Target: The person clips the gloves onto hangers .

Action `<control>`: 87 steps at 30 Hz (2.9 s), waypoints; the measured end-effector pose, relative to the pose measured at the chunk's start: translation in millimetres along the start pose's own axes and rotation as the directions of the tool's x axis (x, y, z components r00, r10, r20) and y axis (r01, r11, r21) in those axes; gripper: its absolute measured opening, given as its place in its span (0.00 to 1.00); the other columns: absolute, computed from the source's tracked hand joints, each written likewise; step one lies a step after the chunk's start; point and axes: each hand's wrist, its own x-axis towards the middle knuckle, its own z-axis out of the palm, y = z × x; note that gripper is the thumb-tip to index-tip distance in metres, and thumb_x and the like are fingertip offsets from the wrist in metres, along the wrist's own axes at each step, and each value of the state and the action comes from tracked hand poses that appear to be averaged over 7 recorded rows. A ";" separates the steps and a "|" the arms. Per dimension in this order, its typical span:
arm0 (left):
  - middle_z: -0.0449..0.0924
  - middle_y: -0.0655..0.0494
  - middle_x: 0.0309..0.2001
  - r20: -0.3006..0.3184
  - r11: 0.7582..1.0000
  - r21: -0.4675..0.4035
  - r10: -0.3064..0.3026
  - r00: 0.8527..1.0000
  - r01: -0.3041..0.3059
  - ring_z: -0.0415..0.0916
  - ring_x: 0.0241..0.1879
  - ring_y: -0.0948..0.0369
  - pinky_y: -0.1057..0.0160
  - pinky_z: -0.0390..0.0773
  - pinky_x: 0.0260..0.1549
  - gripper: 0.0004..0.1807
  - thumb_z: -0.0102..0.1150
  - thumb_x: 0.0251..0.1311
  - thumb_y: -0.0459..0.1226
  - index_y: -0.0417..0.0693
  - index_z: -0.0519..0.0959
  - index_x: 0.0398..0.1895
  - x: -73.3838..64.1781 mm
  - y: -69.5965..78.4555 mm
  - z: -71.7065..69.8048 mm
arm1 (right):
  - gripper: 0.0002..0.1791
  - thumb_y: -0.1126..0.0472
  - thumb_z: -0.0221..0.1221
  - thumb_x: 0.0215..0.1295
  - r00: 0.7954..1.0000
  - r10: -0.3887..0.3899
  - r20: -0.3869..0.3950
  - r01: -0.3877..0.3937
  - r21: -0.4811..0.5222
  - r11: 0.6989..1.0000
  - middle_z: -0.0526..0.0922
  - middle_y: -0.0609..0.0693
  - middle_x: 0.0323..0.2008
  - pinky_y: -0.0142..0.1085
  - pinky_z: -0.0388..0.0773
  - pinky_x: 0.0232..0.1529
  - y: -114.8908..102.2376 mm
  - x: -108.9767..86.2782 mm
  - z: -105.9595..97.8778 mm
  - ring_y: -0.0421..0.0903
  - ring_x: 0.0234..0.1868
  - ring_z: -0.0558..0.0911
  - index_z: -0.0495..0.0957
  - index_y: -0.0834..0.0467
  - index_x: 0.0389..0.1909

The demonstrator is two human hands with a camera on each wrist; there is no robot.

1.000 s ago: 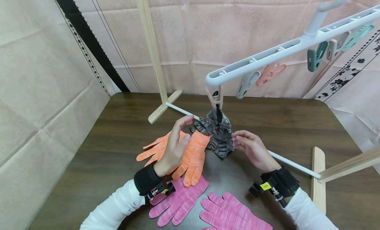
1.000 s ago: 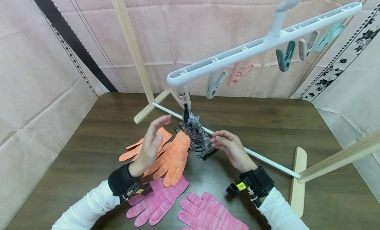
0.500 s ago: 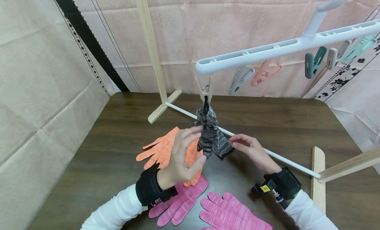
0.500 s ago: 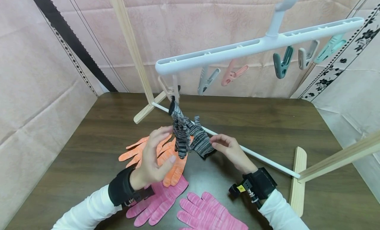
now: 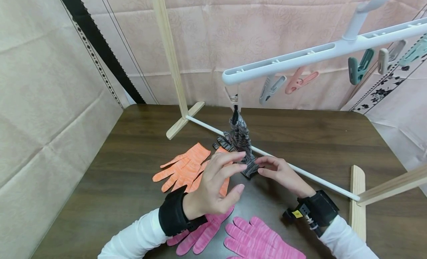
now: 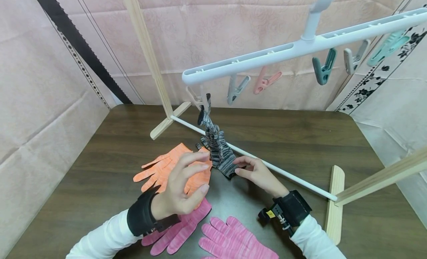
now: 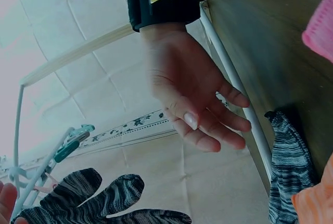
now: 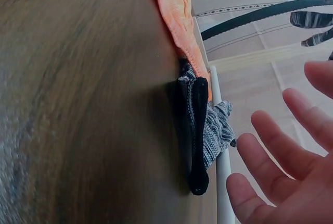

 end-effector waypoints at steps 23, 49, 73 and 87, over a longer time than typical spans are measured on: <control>0.62 0.42 0.60 0.287 0.936 0.004 -0.337 0.897 0.351 0.72 0.50 0.60 0.71 0.71 0.40 0.23 0.42 0.63 0.40 0.35 0.61 0.58 0.1 -6.1 9.6 | 0.19 0.62 0.56 0.57 0.987 -0.125 0.105 0.147 -0.239 0.960 0.72 0.56 0.53 0.53 0.61 0.56 7.6 0.2 7.9 0.54 0.58 0.67 0.71 0.60 0.51; 0.45 0.55 0.69 0.427 0.696 -0.079 -0.623 0.655 0.714 0.59 0.62 0.61 0.58 0.68 0.52 0.31 0.48 0.59 0.35 0.45 0.51 0.65 5.5 -17.3 14.9 | 0.17 0.62 0.56 0.57 0.981 -0.143 0.131 0.180 -0.345 0.921 0.76 0.53 0.49 0.48 0.66 0.53 13.5 2.4 11.2 0.51 0.54 0.71 0.72 0.61 0.49; 0.42 0.59 0.69 0.473 0.551 -0.120 -0.699 0.536 0.825 0.54 0.65 0.61 0.55 0.60 0.59 0.35 0.49 0.59 0.36 0.49 0.45 0.68 14.7 -33.8 24.9 | 0.17 0.59 0.55 0.59 0.975 -0.121 0.186 0.186 -0.383 0.905 0.73 0.60 0.52 0.51 0.65 0.53 16.2 1.9 7.9 0.56 0.56 0.69 0.73 0.63 0.47; 0.47 0.55 0.68 0.440 0.550 -0.115 -0.718 0.538 0.827 0.55 0.64 0.61 0.56 0.62 0.57 0.36 0.49 0.59 0.36 0.48 0.45 0.67 26.8 -44.6 30.4 | 0.17 0.59 0.55 0.59 0.976 -0.107 0.189 0.173 -0.383 0.907 0.71 0.62 0.53 0.52 0.65 0.52 13.9 -0.5 6.8 0.58 0.56 0.68 0.73 0.63 0.47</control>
